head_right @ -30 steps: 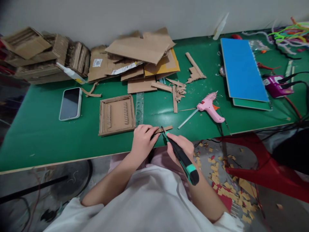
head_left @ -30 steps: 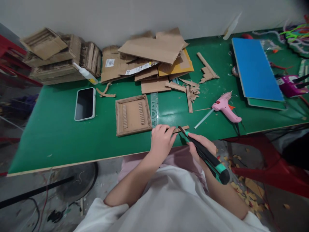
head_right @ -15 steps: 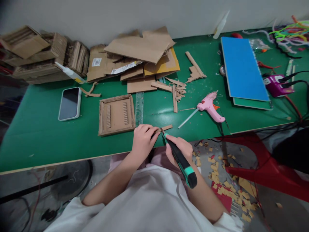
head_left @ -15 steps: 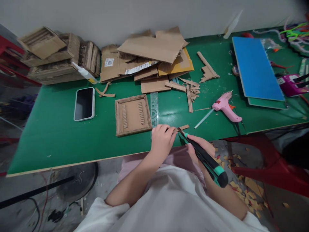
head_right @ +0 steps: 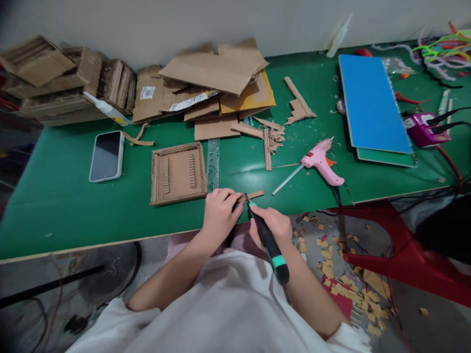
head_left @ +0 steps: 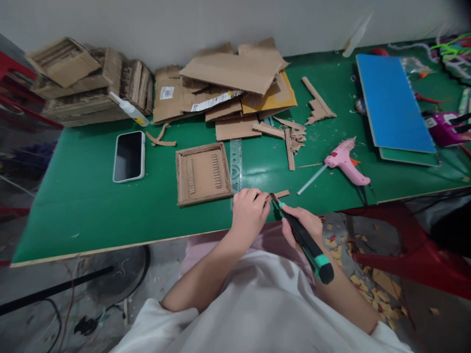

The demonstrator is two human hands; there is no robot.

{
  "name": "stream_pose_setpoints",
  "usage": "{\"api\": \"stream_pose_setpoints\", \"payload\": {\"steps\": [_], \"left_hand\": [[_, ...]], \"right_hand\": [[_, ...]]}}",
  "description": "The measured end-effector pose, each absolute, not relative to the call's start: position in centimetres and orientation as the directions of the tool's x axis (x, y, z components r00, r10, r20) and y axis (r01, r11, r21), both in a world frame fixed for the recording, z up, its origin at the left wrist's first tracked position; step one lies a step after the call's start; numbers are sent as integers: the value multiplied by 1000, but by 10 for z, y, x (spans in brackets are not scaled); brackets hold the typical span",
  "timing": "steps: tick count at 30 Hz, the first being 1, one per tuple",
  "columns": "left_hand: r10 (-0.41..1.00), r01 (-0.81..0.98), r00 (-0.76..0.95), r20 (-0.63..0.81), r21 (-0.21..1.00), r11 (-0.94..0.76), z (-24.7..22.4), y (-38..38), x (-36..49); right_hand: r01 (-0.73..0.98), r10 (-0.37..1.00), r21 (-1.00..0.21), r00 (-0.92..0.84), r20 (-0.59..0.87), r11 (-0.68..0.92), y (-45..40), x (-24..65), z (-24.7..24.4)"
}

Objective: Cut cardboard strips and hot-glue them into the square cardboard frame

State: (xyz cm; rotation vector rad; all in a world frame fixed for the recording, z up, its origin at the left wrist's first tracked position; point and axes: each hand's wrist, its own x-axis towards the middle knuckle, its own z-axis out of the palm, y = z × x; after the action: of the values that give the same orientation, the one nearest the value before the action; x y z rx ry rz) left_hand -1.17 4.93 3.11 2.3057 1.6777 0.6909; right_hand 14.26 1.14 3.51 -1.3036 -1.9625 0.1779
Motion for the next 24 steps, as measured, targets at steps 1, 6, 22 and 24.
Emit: {"api": "stream_pose_setpoints", "payload": {"steps": [1,6,22,24], "left_hand": [[938,842,244,246,426,-330,31,49,-11],[938,841,250,241,425,-334,31,49,-12],[944,845,253,214,426,-323,31,50,-11],[945,846,250,212,427,-319,31,50,-11]], "right_hand": [[743,834,-474,-201,515,472,12,143,35],[785,831,-402,-241,502,471,14,141,36],[797,812,-372,-235,535,476,8,138,36],[800,807,-365,-235,542,477,8,137,35]]}}
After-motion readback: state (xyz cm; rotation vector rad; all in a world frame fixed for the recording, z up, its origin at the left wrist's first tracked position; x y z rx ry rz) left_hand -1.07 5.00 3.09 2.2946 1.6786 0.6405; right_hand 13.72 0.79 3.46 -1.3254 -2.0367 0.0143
